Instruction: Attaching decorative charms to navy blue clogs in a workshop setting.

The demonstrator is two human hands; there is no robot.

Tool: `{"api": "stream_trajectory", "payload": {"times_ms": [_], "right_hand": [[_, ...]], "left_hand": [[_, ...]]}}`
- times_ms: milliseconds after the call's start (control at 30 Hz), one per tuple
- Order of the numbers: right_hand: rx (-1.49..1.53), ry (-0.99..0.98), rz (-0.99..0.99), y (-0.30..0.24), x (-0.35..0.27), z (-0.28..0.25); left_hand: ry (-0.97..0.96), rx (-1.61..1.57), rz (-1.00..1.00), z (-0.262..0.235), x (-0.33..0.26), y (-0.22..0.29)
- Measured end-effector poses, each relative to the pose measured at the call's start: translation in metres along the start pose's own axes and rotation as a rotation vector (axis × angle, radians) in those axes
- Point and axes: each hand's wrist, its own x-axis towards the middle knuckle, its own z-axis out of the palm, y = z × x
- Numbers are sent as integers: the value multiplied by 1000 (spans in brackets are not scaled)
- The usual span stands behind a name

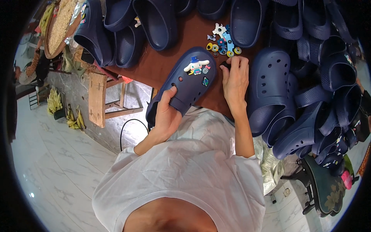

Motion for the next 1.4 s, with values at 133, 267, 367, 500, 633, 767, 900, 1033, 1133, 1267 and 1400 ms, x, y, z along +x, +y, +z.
{"api": "stream_trajectory", "payload": {"times_ms": [133,267,367,500,633,767,900,1033,1133,1267,1400], "right_hand": [[262,11,264,-15,-6,-18],[489,134,152,-43,-16,-43],[505,158,-53,-59,-16,-43],[523,118,-162,-61,-17,-41],[530,59,-230,-55,-20,-36],[487,55,-312,-50,-22,-34],[390,49,-373,-50,-28,-36],[403,59,-391,-51,-31,-33],[483,91,-318,-50,-38,-30],[421,95,-343,-47,-38,-32],[277,110,-425,-44,-35,-36]], "left_hand": [[14,85,112,9,0,-1],[-47,129,122,18,-3,-7],[-79,263,235,17,0,-19],[-139,402,304,19,-5,-27],[-148,379,255,22,-7,-24],[-81,251,220,21,-5,-22],[-96,290,242,19,-4,-18],[-142,393,251,16,-4,-14],[-107,397,260,14,-3,-18],[-118,451,272,11,-3,-17],[-124,518,317,11,-4,-18]]}}
